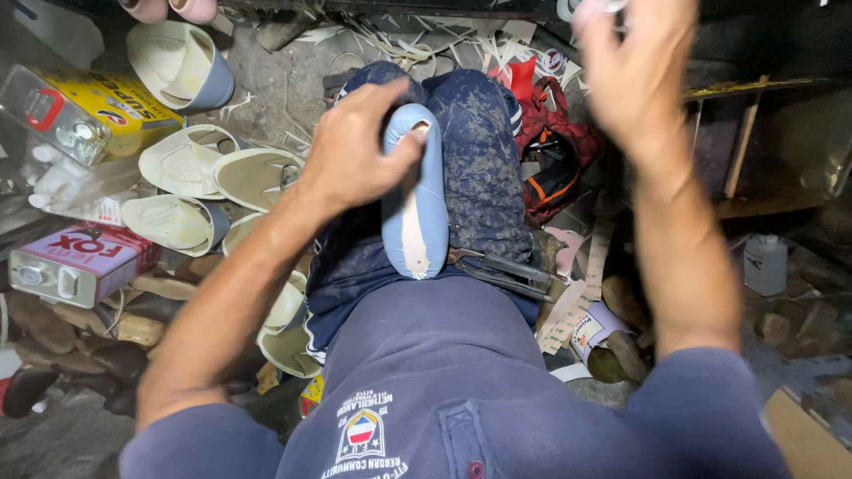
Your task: The person is repairing a light blue slip-on shoe. They use a hammer to tap a tool into the shoe's sole and use pliers to pull out a piece of material from the shoe.
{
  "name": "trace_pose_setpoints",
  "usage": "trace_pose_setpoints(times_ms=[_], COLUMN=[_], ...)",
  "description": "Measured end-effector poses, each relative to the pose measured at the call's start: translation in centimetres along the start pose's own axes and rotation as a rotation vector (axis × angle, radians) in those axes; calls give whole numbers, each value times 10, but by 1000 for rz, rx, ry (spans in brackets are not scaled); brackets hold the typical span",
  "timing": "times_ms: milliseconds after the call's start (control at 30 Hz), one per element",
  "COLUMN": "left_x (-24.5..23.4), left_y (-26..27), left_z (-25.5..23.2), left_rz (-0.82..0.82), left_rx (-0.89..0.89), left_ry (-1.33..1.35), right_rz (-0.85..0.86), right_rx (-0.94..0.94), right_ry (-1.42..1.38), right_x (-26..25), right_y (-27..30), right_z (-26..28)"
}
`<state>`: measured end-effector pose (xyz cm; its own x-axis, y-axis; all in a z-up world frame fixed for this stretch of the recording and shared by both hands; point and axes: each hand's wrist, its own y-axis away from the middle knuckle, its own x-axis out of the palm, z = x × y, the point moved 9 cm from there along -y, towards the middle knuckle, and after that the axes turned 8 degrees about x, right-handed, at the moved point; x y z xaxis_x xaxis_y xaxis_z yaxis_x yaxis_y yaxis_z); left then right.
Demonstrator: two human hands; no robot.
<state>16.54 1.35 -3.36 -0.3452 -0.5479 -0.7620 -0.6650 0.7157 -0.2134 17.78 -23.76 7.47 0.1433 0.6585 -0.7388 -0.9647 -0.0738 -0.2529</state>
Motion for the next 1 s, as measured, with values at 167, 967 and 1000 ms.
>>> trace_pose_setpoints(times_ms=[167,967,1000], left_x=[-10,-22,-22], left_y=[24,103,103], left_z=[-30,-119,-118], left_rz=[-103,-692,-692], left_rx=[-228,367,372], left_ry=[628,479,475], right_rz=[58,341,358], right_rx=[190,271,287], right_ry=[-230,397,393], right_x=[63,94,93], right_y=[68,244,244], right_z=[70,73,74])
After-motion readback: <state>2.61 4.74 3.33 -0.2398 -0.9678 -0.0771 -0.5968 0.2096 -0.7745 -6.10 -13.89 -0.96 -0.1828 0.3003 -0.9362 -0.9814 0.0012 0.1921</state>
